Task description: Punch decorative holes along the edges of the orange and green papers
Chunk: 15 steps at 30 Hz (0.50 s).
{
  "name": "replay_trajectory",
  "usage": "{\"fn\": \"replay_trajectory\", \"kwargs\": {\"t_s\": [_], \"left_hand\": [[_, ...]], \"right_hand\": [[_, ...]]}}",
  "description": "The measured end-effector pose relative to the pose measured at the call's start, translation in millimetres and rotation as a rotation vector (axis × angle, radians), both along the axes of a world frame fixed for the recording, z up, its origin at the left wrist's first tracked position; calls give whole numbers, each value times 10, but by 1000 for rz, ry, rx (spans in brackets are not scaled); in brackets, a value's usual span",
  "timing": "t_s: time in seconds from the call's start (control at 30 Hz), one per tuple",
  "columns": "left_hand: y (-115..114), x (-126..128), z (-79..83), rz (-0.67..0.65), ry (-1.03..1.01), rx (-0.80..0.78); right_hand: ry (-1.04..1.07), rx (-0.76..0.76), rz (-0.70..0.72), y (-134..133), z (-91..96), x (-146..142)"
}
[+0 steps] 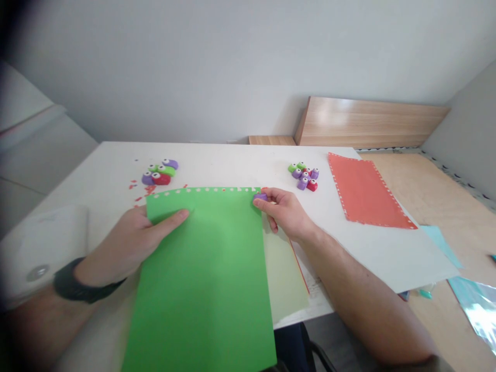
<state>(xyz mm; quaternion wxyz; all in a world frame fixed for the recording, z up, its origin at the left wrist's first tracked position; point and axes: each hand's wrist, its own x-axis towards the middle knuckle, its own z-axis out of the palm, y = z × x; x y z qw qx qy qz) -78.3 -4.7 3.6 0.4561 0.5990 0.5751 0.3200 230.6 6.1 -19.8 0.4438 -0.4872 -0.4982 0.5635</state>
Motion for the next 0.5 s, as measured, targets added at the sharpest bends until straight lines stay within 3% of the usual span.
{"fn": "replay_trajectory", "kwargs": {"t_s": [0.5], "left_hand": [[4, -3, -7, 12, -18, 11]], "right_hand": [[17, -74, 29, -22, 38, -10]]}}
